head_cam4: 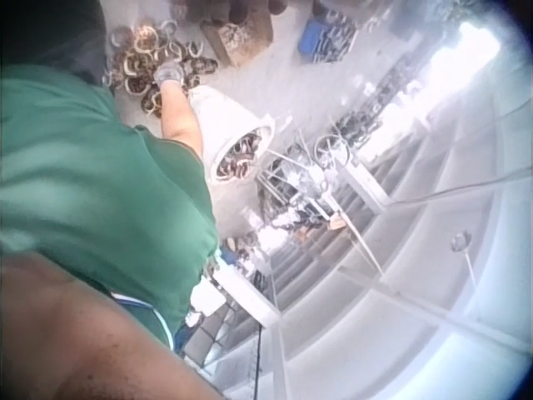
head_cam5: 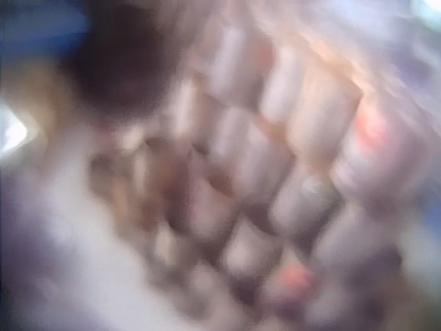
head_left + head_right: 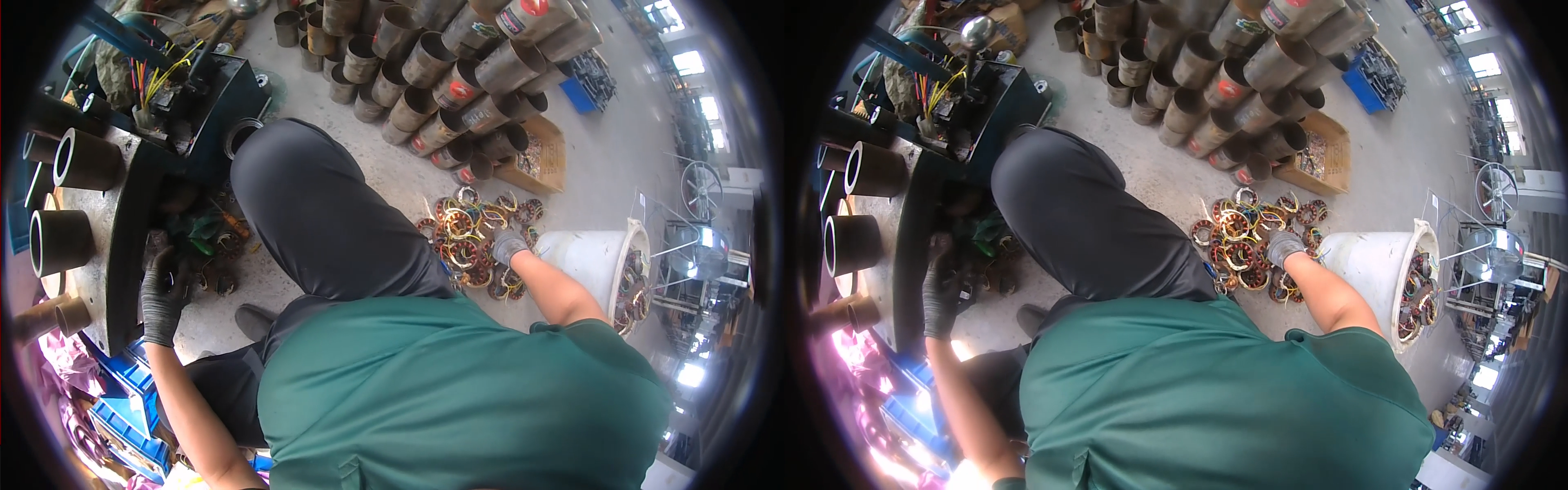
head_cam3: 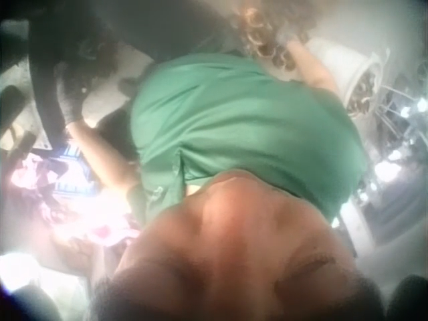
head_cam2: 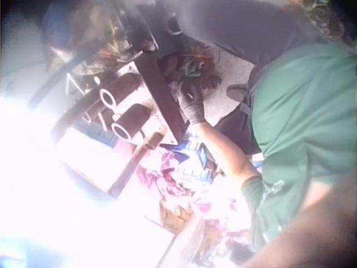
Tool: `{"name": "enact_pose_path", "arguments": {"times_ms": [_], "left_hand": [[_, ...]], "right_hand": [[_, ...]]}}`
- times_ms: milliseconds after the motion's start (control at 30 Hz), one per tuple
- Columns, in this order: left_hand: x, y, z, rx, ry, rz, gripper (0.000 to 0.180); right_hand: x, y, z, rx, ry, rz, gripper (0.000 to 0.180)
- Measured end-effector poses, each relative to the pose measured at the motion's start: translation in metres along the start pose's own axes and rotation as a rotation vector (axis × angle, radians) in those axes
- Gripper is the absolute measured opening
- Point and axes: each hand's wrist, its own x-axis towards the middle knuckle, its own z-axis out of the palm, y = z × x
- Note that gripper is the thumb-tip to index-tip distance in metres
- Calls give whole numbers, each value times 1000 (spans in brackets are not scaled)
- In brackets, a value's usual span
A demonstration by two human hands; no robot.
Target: The person picks up copper wire coils and metal cylinders from the floor, inserts a coil into each cylinder, and uses a manual press to seat the coils firmly inside.
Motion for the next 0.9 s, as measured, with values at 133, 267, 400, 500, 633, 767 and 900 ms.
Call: {"name": "enact_pose_path", "arguments": {"times_ms": [133,267,400,500,633,767,900], "left_hand": [[0,25,-7,114,87,219,46],[-23,33,-64,-132,311,156,45],[-86,52,-135,-309,650,216,42],[-163,20,-164,-325,838,119,44],[-282,-25,-142,-353,1025,-134,40],[-394,-45,-75,-135,1248,-501,34],[-452,-113,30,-463,1607,-541,29]], "right_hand": [[-5,0,-23,-230,-46,-70,39],[9,-19,-65,-235,-158,-61,39],[34,-55,-103,-265,86,-286,36],[72,-80,-135,67,140,-421,29],[100,-169,-227,203,144,-614,25],[138,-266,-342,64,220,-870,22],[151,-349,-451,-109,322,-1162,20]]}}
